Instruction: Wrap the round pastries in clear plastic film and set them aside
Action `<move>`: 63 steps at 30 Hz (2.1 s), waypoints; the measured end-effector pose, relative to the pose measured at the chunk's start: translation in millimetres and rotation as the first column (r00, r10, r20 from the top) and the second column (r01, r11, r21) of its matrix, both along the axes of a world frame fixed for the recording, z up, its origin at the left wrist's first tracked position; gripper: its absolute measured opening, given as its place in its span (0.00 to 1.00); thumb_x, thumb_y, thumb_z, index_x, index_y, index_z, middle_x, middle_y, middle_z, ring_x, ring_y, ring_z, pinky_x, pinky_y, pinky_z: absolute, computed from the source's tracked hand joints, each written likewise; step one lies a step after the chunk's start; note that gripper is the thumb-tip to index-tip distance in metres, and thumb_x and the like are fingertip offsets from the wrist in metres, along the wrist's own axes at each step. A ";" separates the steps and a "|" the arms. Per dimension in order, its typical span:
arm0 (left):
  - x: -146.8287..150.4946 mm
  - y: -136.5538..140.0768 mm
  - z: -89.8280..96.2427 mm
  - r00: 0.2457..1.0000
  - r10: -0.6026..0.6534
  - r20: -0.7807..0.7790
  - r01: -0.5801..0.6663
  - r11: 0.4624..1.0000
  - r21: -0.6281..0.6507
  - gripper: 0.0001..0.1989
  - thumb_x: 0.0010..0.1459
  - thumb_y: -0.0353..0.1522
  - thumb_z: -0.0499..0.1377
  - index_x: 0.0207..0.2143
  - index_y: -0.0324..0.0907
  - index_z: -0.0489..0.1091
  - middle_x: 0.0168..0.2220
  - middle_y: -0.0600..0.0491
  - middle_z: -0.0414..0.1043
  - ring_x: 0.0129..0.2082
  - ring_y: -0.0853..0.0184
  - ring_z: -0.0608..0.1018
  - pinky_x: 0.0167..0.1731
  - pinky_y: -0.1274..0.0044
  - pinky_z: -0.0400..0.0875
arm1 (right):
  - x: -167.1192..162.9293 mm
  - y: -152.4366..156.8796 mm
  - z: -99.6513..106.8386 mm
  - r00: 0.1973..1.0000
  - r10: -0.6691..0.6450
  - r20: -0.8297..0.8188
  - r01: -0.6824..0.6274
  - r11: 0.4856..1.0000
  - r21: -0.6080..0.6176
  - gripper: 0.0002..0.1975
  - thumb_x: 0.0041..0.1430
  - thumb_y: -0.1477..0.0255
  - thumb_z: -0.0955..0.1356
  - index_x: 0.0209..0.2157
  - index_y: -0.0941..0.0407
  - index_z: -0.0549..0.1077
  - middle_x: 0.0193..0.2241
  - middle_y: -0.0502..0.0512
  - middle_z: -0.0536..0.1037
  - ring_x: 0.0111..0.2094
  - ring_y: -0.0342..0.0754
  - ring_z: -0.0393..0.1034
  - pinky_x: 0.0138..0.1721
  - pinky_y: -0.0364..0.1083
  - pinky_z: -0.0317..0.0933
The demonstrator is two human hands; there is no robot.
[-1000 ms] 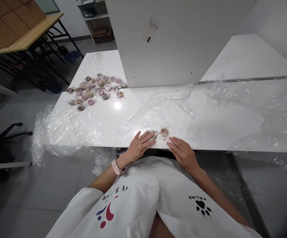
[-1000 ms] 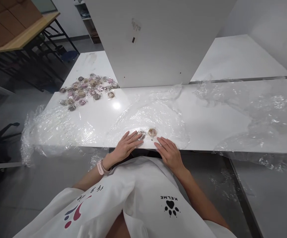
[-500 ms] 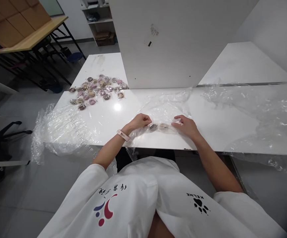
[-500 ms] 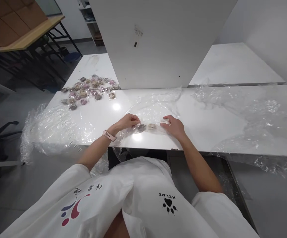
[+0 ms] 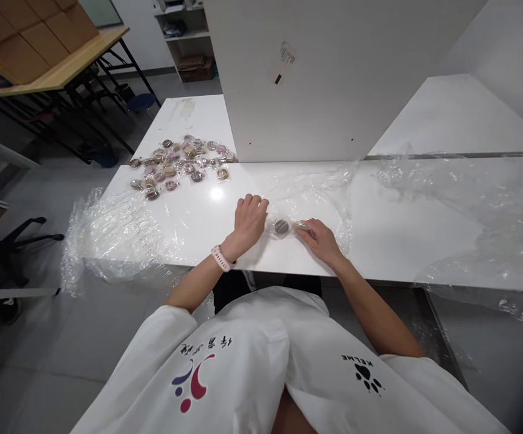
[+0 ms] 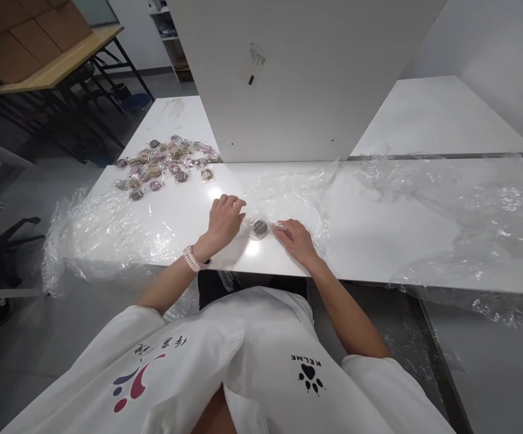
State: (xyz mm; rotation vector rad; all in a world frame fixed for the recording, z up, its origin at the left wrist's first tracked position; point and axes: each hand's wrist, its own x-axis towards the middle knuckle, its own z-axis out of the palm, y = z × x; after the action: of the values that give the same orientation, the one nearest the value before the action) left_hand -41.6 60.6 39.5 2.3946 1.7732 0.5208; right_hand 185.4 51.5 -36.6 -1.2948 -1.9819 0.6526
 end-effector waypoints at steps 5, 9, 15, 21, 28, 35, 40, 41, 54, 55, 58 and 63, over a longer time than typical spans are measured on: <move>21.6 -36.7 -28.6 0.953 -0.304 0.017 0.304 0.953 0.005 0.16 0.64 0.27 0.51 0.55 0.41 0.62 0.57 0.43 0.68 0.56 0.58 0.70 0.51 0.64 0.67 | -1.5 -0.3 3.4 0.993 -0.093 -0.073 0.085 0.990 -0.114 0.22 0.63 0.53 0.64 0.46 0.54 0.76 0.33 0.55 0.77 0.33 0.50 0.69 0.39 0.50 0.64; 24.1 -23.9 -55.3 0.964 -0.251 0.090 0.254 0.967 -0.024 0.17 0.66 0.27 0.49 0.56 0.43 0.60 0.59 0.45 0.67 0.59 0.60 0.68 0.54 0.65 0.64 | 5.3 -1.8 15.6 0.985 -0.153 -0.077 0.130 0.961 -0.242 0.31 0.62 0.53 0.65 0.62 0.54 0.65 0.28 0.51 0.76 0.29 0.48 0.68 0.38 0.51 0.65; 8.3 -12.8 -47.0 0.922 -0.372 0.111 0.380 0.923 -0.062 0.11 0.69 0.32 0.49 0.50 0.42 0.66 0.50 0.48 0.75 0.48 0.62 0.73 0.49 0.69 0.62 | 19.2 -1.3 39.4 0.998 -0.013 0.063 0.036 0.924 -0.380 0.31 0.64 0.54 0.63 0.65 0.51 0.63 0.32 0.53 0.77 0.30 0.49 0.70 0.38 0.51 0.66; 2.0 -14.6 -40.3 0.967 -0.221 0.128 0.239 0.960 -0.147 0.15 0.71 0.35 0.45 0.44 0.40 0.70 0.39 0.49 0.78 0.36 0.64 0.76 0.48 0.68 0.60 | 22.8 -36.1 32.8 0.944 0.053 0.326 -0.016 0.993 -0.117 0.29 0.60 0.50 0.66 0.59 0.48 0.70 0.49 0.59 0.72 0.38 0.51 0.73 0.34 0.48 0.66; 3.3 0.2 -26.1 0.980 -0.117 0.158 0.169 0.913 -0.372 0.15 0.68 0.41 0.50 0.39 0.42 0.71 0.29 0.52 0.75 0.26 0.65 0.73 0.30 0.76 0.59 | 27.1 -45.3 27.5 0.959 -0.001 0.284 0.031 0.994 -0.101 0.20 0.69 0.61 0.57 0.33 0.54 0.74 0.35 0.54 0.78 0.35 0.48 0.72 0.32 0.45 0.60; 7.9 -2.0 -20.4 1.000 -0.009 0.024 0.012 0.986 -0.166 0.08 0.66 0.32 0.51 0.42 0.41 0.69 0.37 0.46 0.76 0.37 0.60 0.75 0.33 0.72 0.65 | 24.6 -10.1 40.3 0.849 -0.234 0.474 0.306 0.949 -0.080 0.18 0.63 0.59 0.64 0.25 0.55 0.74 0.26 0.57 0.76 0.31 0.53 0.68 0.31 0.48 0.55; -1.6 -43.2 -27.0 0.950 -0.309 0.037 0.307 0.950 0.052 0.13 0.65 0.32 0.53 0.51 0.42 0.66 0.55 0.43 0.70 0.57 0.56 0.69 0.53 0.63 0.63 | 15.2 -34.2 39.4 0.918 -0.163 0.362 0.059 0.958 0.280 0.16 0.66 0.63 0.63 0.48 0.54 0.75 0.48 0.61 0.77 0.50 0.58 0.67 0.48 0.55 0.59; -3.4 -47.0 -30.8 0.940 -0.339 0.045 0.338 0.941 0.031 0.16 0.64 0.31 0.54 0.54 0.42 0.65 0.58 0.44 0.68 0.59 0.56 0.68 0.56 0.62 0.61 | 13.0 -38.6 35.6 0.930 -0.068 0.361 -0.027 0.968 0.251 0.17 0.66 0.61 0.64 0.51 0.53 0.74 0.51 0.60 0.76 0.52 0.58 0.66 0.49 0.55 0.59; 2.0 -6.6 -21.1 0.999 0.039 0.026 -0.031 0.964 -0.264 0.12 0.64 0.39 0.56 0.44 0.40 0.70 0.36 0.46 0.76 0.37 0.57 0.76 0.34 0.71 0.66 | -4.0 -5.8 28.2 0.937 -0.139 0.320 0.208 0.959 -0.192 0.18 0.66 0.56 0.61 0.42 0.51 0.78 0.30 0.53 0.80 0.32 0.51 0.72 0.33 0.47 0.59; 3.3 -9.6 -21.7 0.999 0.032 0.003 -0.031 0.987 -0.159 0.11 0.64 0.36 0.56 0.44 0.40 0.70 0.40 0.44 0.76 0.42 0.55 0.76 0.37 0.69 0.67 | -7.5 -5.3 29.4 0.926 -0.189 0.328 0.243 0.961 -0.131 0.18 0.66 0.57 0.62 0.43 0.51 0.77 0.32 0.55 0.80 0.34 0.53 0.72 0.35 0.49 0.60; 4.3 -26.7 -28.4 0.990 -0.143 -0.001 0.143 0.988 0.060 0.13 0.64 0.31 0.53 0.49 0.41 0.69 0.53 0.42 0.72 0.55 0.53 0.72 0.50 0.63 0.66 | -13.7 -13.2 29.4 0.907 -0.286 0.309 0.233 0.952 0.197 0.15 0.66 0.64 0.64 0.48 0.54 0.76 0.45 0.62 0.78 0.47 0.59 0.69 0.46 0.56 0.59; 1.4 -44.6 -51.2 0.985 -0.167 -0.035 0.164 0.983 -0.080 0.28 0.60 0.26 0.50 0.64 0.36 0.58 0.66 0.37 0.59 0.68 0.51 0.59 0.65 0.55 0.51 | -6.5 -38.8 17.7 0.947 -0.108 0.303 0.032 0.969 0.246 0.15 0.67 0.63 0.63 0.51 0.51 0.75 0.52 0.58 0.75 0.52 0.58 0.65 0.51 0.56 0.60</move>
State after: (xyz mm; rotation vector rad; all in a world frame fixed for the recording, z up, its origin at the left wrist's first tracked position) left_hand -40.3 16.0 -11.7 2.4873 1.5602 0.3781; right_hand 178.9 12.7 -19.0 -1.3775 -2.1754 0.1696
